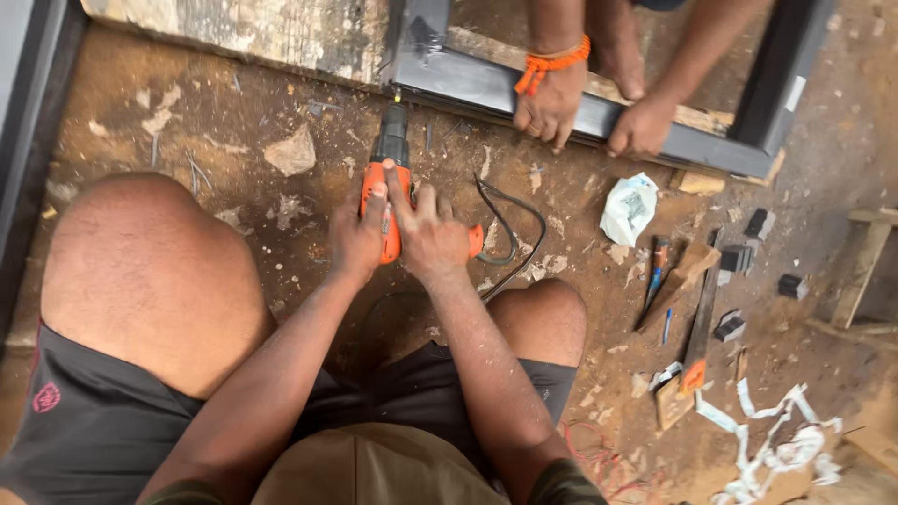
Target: The person uses an orange corded drill to drive screws into a dark grey window frame resting on wooden blocks. Another person assists by holding the frame steady. The camera wearer repeatedly picks screws from a white plastic bag and fastens them into the frame.
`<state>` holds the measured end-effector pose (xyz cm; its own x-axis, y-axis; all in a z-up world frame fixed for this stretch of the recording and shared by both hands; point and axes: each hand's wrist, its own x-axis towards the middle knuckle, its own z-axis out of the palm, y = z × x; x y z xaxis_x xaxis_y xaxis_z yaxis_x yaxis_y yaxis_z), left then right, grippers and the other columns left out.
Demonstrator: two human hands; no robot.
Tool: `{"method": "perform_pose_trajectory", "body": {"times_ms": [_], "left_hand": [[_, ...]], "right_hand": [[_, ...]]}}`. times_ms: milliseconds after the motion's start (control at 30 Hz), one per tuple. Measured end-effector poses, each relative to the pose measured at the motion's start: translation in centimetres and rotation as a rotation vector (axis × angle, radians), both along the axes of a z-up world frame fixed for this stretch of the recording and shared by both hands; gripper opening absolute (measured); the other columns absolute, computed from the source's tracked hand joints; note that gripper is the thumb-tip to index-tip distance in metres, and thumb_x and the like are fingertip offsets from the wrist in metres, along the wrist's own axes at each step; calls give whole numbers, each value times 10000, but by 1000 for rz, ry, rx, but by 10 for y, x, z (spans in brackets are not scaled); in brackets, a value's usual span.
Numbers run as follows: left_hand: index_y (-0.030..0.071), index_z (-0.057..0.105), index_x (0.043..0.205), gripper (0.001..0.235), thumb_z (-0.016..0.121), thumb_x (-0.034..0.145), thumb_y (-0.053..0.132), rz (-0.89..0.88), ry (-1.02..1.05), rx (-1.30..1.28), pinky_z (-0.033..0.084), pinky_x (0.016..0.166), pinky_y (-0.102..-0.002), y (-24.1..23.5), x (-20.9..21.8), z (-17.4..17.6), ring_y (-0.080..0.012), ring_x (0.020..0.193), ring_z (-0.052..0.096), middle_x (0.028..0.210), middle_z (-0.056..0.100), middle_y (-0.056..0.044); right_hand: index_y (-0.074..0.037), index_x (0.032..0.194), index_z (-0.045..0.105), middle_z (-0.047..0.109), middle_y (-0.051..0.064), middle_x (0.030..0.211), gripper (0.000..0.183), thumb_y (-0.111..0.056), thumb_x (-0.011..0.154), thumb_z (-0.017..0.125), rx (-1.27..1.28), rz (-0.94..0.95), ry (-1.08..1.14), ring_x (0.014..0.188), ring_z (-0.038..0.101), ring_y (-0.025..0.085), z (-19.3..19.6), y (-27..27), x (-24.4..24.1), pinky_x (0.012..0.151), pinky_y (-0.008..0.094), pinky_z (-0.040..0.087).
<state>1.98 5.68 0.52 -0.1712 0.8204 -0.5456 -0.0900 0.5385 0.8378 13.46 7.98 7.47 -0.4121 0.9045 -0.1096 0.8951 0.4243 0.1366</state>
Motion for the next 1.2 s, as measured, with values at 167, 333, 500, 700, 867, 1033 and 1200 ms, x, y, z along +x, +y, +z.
{"method": "perform_pose_trajectory", "body": {"times_ms": [167,333,500,700,867,1033,1200], "left_hand": [[91,558,1461,583,586,1018,470,92,-157,49,562,932,-376,2,5,-7,-212,1084,680,1258,664,-116],[103,527,1505,636,526,1009,501,3,-188,-61,589,932,-403,9,2,-24,-263,1089,692,1269,676,-194],[77,457,1526,743,568,995,584,-22,-24,-10,557,1012,-412,6,-3,-31,-240,1178,685,1347,657,-184],[114,557,1468,649,477,1007,565,-160,3,-196,580,988,-405,11,-12,-21,-234,1161,689,1279,678,-151],[88,519,1476,606,471,1026,491,-58,-215,-120,559,1008,-384,11,-15,-14,-216,1210,647,1326,634,-123],[54,505,1481,607,483,1045,476,-38,-202,-58,557,1017,-375,9,-12,-19,-224,1240,635,1386,599,-153],[116,488,1512,621,454,1018,490,-42,-177,-160,584,979,-384,3,-8,-22,-235,1205,661,1380,620,-153]], "right_hand": [[-167,1611,290,603,175,1159,902,-87,811,702,-119,-12,-41,958,712,344,7,1,-1,633,392,640],[-159,1639,240,606,199,1211,908,-53,849,675,-142,-23,-53,984,721,383,-5,6,-1,658,410,657],[-170,1626,260,604,214,1262,906,-61,843,702,-17,-35,193,957,727,395,-13,-6,-2,693,437,656],[-192,1631,264,580,255,1270,904,-84,857,718,-171,-147,158,1012,719,419,-19,-5,-4,670,452,649],[-216,1622,218,513,281,1434,979,-50,793,711,-75,-63,63,1046,712,409,-14,-5,-6,677,396,656],[-228,1630,189,507,251,1456,988,-81,813,725,-18,-69,89,1037,714,380,-14,-9,-5,714,400,650],[-212,1623,201,464,261,1511,937,-62,845,703,-154,-88,2,1011,702,368,-23,-12,-1,645,391,655]]}}
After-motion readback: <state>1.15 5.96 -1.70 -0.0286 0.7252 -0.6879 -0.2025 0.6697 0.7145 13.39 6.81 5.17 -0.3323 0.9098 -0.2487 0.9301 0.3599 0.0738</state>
